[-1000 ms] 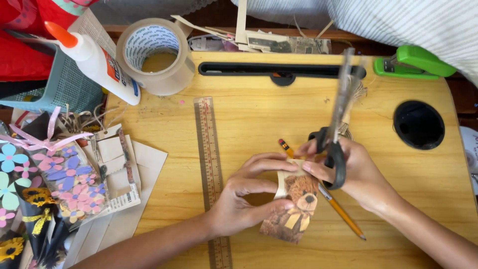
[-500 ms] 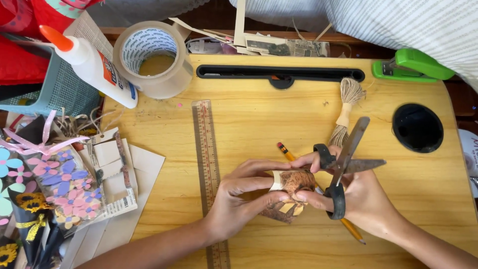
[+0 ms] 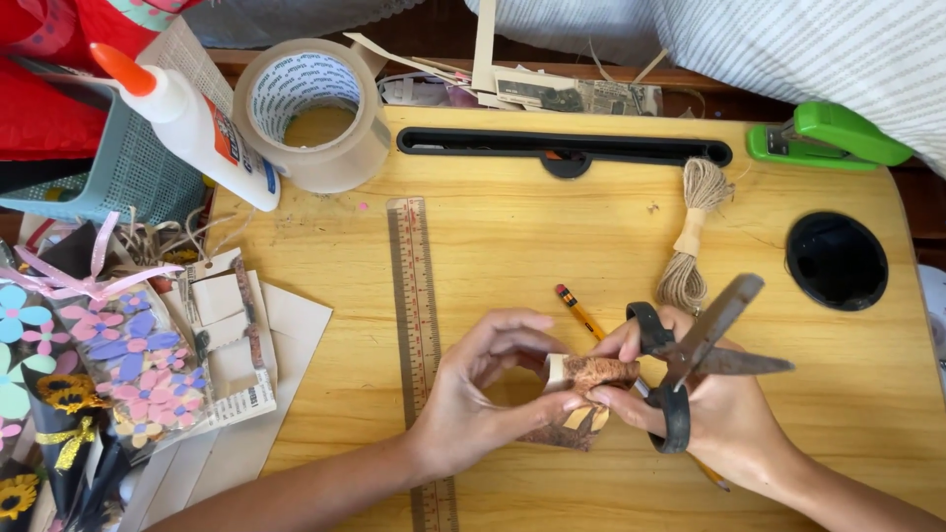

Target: Using scissors to cut out a specific image from a piece of cardstock on a craft table.

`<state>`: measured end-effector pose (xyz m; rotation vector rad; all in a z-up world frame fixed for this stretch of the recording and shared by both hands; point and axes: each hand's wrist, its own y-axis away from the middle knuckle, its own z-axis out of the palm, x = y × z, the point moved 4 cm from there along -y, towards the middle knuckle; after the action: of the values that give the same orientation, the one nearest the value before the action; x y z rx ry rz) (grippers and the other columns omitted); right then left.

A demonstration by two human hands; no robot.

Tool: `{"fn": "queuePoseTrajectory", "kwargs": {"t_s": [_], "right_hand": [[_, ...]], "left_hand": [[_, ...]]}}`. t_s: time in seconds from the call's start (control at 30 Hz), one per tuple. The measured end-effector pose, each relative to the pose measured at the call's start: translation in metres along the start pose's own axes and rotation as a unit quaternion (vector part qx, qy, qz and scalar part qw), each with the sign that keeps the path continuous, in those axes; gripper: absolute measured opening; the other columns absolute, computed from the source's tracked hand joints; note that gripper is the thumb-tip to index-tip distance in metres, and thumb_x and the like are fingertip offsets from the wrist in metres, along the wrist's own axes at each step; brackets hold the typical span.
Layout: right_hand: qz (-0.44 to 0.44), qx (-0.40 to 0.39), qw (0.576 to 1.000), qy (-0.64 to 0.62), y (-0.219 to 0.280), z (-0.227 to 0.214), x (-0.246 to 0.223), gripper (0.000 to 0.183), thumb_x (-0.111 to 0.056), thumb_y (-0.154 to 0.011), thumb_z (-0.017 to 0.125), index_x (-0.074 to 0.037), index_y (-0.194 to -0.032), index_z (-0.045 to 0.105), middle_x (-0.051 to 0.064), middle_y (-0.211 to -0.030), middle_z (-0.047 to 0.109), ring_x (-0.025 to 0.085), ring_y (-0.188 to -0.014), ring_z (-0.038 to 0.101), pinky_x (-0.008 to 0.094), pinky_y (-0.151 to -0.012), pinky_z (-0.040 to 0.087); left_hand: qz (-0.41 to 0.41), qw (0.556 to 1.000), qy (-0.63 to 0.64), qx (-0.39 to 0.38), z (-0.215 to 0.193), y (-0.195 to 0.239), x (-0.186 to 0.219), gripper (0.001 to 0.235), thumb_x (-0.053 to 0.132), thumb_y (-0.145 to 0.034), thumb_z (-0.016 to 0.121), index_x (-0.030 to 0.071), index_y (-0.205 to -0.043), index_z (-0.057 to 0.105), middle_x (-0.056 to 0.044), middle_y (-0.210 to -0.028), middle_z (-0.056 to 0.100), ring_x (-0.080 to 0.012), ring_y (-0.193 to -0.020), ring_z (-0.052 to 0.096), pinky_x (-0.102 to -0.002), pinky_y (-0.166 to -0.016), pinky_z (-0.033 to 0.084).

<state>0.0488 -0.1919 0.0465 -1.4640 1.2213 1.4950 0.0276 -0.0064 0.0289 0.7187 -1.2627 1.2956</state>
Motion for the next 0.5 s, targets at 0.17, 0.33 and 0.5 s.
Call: {"fn": "queuePoseTrajectory", "kwargs": {"t_s": [0.17, 0.33, 0.5], "right_hand": [[-0.019, 0.000, 0.999, 0.047, -0.0036, 0.0025, -0.0057, 0.031, -0.006, -0.063, 0.081, -0.007, -0.085, 0.059, 0.012, -0.086, 0.073, 0.016, -0.077, 0.070, 0.027, -0.066, 0.061], [-0.019, 0.004, 1.000, 0.003, -0.0056, 0.0018, 0.0012, 0.034, -0.002, -0.060, 0.081, -0.007, -0.084, 0.058, 0.015, -0.094, 0.073, 0.019, -0.090, 0.071, 0.030, -0.080, 0.060], [-0.019, 0.034, 0.999, -0.003, -0.0040, 0.0019, 0.0003, 0.026, -0.001, -0.061, 0.079, -0.005, -0.078, 0.060, 0.016, -0.090, 0.076, 0.022, -0.083, 0.076, 0.031, -0.073, 0.065]], "left_hand": [[-0.018, 1.000, -0.020, 0.003, 0.0012, 0.0000, -0.0023, 0.029, 0.009, -0.082, 0.073, 0.007, -0.109, 0.064, -0.007, -0.097, 0.067, -0.0111, -0.085, 0.061, -0.023, -0.078, 0.052], [-0.033, 0.999, 0.002, 0.023, -0.0004, 0.0007, -0.0050, 0.031, 0.010, -0.078, 0.074, 0.004, -0.106, 0.064, -0.009, -0.101, 0.069, -0.0137, -0.091, 0.065, -0.024, -0.082, 0.056], [-0.043, 0.998, -0.028, 0.027, 0.0001, -0.0006, -0.0037, 0.031, 0.012, -0.079, 0.074, 0.006, -0.108, 0.067, -0.004, -0.090, 0.066, -0.0083, -0.080, 0.058, -0.020, -0.072, 0.050]]}}
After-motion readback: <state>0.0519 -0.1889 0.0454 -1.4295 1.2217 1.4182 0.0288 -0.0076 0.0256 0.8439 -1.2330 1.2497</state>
